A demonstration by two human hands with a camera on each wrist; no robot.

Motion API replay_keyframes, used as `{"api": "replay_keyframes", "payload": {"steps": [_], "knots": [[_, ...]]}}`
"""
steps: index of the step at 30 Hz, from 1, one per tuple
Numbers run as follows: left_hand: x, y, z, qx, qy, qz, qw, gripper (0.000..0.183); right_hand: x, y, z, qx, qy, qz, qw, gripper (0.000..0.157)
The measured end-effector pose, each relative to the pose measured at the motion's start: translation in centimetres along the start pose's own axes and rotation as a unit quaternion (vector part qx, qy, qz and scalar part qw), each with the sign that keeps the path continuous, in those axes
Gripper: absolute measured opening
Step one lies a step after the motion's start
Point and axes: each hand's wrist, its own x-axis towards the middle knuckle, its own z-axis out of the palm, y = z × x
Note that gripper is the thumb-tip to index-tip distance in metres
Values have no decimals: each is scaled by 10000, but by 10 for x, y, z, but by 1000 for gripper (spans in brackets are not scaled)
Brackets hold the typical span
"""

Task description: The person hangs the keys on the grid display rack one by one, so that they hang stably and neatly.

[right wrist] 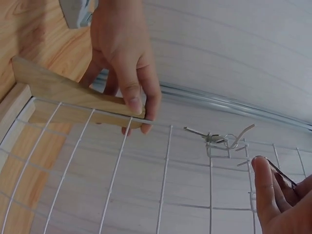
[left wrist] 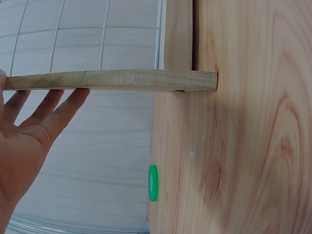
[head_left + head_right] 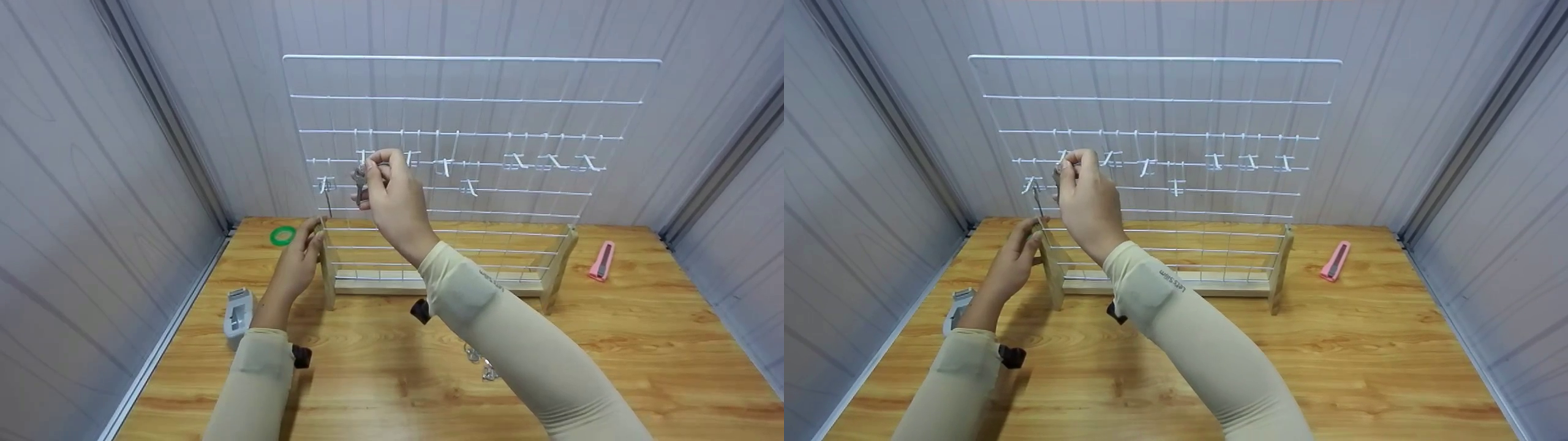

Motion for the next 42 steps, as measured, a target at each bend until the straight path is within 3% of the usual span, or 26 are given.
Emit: {"api": "replay_keyframes", "payload": {"steps": [11,20,26,32,38,42], "knots": [[0,0,0,34,-20,-138,9999,49,4,14,2,-673,102,-65,9977,21],[-2,1,-1,-21,-37,-118,9999,47,-11,38,-9,-652,-175,260,9974,27],[-1,0,-1,45,-64,-38,10000,48,-30,61,-32,-226,-191,769,9966,28],[-1,1,0,13,-41,-22,10000,48,-57,86,-66,-6,-246,1419,9896,31],[-1,0,0,-11,-93,-75,9999,51,-88,123,-101,-61,-212,2234,9745,38],[0,0,0,-69,-104,-76,9999,50,-106,146,-121,10,-240,2777,9604,33]]}}
